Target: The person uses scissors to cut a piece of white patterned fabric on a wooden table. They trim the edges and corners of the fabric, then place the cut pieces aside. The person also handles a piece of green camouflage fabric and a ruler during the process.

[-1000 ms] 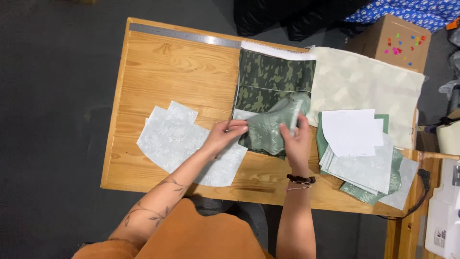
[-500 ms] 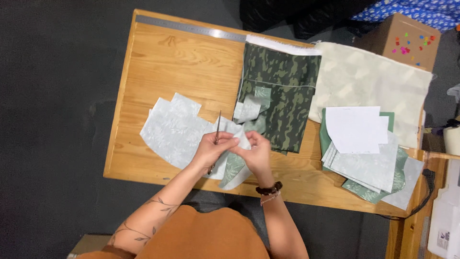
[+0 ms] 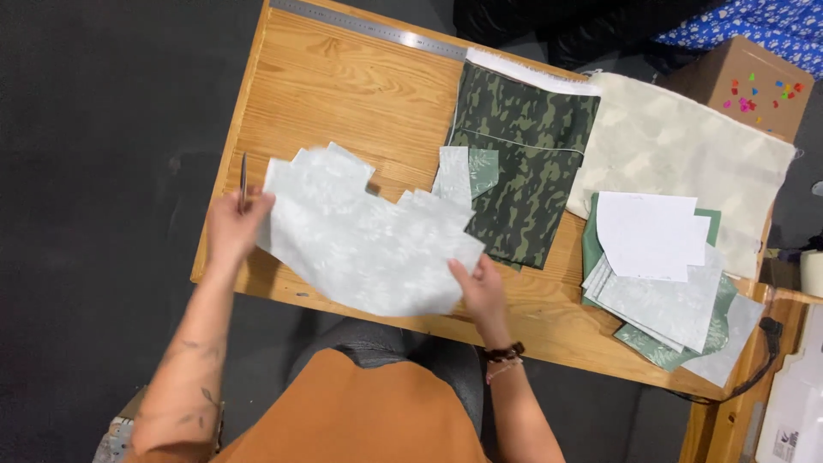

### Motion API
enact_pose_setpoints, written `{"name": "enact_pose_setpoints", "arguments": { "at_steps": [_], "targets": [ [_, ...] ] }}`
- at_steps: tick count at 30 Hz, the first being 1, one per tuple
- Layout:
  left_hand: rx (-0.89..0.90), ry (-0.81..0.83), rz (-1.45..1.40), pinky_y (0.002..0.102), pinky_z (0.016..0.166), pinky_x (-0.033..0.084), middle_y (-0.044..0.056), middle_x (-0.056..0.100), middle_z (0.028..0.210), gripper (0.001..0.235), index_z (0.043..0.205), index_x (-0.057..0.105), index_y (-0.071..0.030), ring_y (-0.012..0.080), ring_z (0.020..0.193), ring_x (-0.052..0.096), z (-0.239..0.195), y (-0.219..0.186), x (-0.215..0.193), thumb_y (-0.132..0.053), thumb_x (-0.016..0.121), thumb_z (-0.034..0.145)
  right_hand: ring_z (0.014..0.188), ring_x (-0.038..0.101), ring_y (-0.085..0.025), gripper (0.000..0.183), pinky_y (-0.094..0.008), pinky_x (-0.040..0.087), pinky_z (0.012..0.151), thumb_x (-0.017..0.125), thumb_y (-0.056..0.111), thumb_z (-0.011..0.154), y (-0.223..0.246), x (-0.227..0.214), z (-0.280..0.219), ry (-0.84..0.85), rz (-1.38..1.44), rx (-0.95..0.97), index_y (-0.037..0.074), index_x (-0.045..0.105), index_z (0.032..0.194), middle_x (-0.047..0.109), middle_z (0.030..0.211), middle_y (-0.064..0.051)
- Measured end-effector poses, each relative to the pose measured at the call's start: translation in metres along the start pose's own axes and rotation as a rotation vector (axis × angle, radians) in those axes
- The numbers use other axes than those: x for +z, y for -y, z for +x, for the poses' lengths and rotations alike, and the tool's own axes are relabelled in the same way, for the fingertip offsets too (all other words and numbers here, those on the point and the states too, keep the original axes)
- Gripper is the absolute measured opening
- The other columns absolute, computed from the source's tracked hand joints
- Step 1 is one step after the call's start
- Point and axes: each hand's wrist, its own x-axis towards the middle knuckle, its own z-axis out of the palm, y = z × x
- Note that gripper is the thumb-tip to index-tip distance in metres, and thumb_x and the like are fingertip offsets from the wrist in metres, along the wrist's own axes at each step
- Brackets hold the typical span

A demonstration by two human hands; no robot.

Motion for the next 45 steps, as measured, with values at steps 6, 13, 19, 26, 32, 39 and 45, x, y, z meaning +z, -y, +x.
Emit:
{"name": "enact_pose_setpoints", "arguments": {
  "at_steps": [6, 13, 19, 26, 32, 39, 45],
  "targets": [
    [0.131, 0.097, 0.490, 0.050, 0.082, 0.053, 0.011, 0.072, 0.088, 0.033, 0.108, 0.077, -0.022, 0.0398, 0.097, 0.068, 0.079, 0.036, 0.019, -0.048, 0.076, 0.090, 0.073, 0.072, -0.015, 0.040, -0.030, 0.063, 0.064, 0.079, 0.029, 0.091, -0.092, 0.029, 0.065, 0.165, 0.063, 0.035, 0.005, 0.063, 0.119, 0.074, 0.088, -0.012],
    [0.262, -0.004, 0.510, 0.058, 0.073, 0.048, 0.027, 0.067, 0.078, 0.040, 0.088, 0.070, -0.001, 0.0504, 0.087, 0.067, 0.010, -0.038, 0.057, -0.039, 0.067, 0.099, 0.106, 0.063, -0.031, 0.060, -0.045, 0.049, 0.096, 0.080, 0.040, 0.084, 0.016, 0.024, 0.065, -0.240, -0.409, -0.276, 0.005, 0.060, 0.127, 0.064, 0.108, -0.014],
    [0.227, 0.271, 0.271, 0.051, 0.079, 0.052, 0.017, 0.074, 0.093, 0.036, 0.097, 0.076, -0.011, 0.0436, 0.093, 0.067, -0.014, 0.006, 0.129, -0.046, 0.070, 0.091, 0.110, 0.061, -0.028, 0.046, -0.044, 0.044, 0.102, 0.080, 0.052, 0.084, 0.005, 0.028, 0.122, -0.217, -0.371, -0.219, 0.018, 0.072, 0.114, 0.061, 0.111, -0.005],
    [-0.239, 0.616, -0.251, 0.016, 0.051, 0.039, 0.003, 0.078, 0.097, 0.029, 0.108, 0.078, -0.016, 0.0038, 0.059, 0.053, -0.053, -0.067, 0.137, -0.039, 0.071, 0.091, 0.094, 0.055, -0.010, 0.016, -0.034, 0.044, 0.098, 0.072, 0.025, 0.099, 0.096, -0.023, 0.060, -0.173, -0.017, -0.657, 0.012, 0.061, 0.097, 0.058, 0.089, -0.002],
    [-0.607, 0.962, -0.769, 0.008, 0.029, 0.021, 0.004, 0.075, 0.098, 0.058, 0.118, 0.067, -0.009, -0.0027, 0.033, 0.025, -0.070, -0.062, 0.146, -0.061, 0.058, 0.094, 0.077, 0.067, -0.009, 0.014, -0.027, 0.058, 0.069, 0.073, 0.011, 0.092, 0.111, 0.019, 0.016, 0.674, 0.117, -0.458, 0.008, 0.069, 0.105, 0.075, 0.088, -0.004],
    [-0.294, 0.404, -0.342, 0.012, 0.047, 0.038, -0.006, 0.055, 0.071, 0.066, 0.131, 0.064, -0.006, 0.0015, 0.053, 0.046, -0.048, -0.022, 0.140, -0.014, 0.092, 0.072, 0.068, 0.052, -0.013, 0.025, -0.025, 0.042, 0.066, 0.073, 0.028, 0.094, 0.036, 0.012, 0.068, 0.760, -0.275, -0.070, 0.008, 0.060, 0.086, 0.055, 0.072, 0.003],
    [-0.199, 0.288, 0.315, 0.030, 0.073, 0.057, -0.010, 0.071, 0.081, 0.043, 0.103, 0.076, -0.030, 0.0127, 0.079, 0.068, -0.020, 0.077, 0.145, -0.041, 0.092, 0.064, 0.092, 0.074, -0.019, 0.037, -0.038, 0.059, 0.080, 0.079, 0.060, 0.078, 0.011, 0.027, 0.097, 0.142, -0.734, 0.129, 0.029, 0.077, 0.099, 0.077, 0.085, 0.005]
  ]
}}
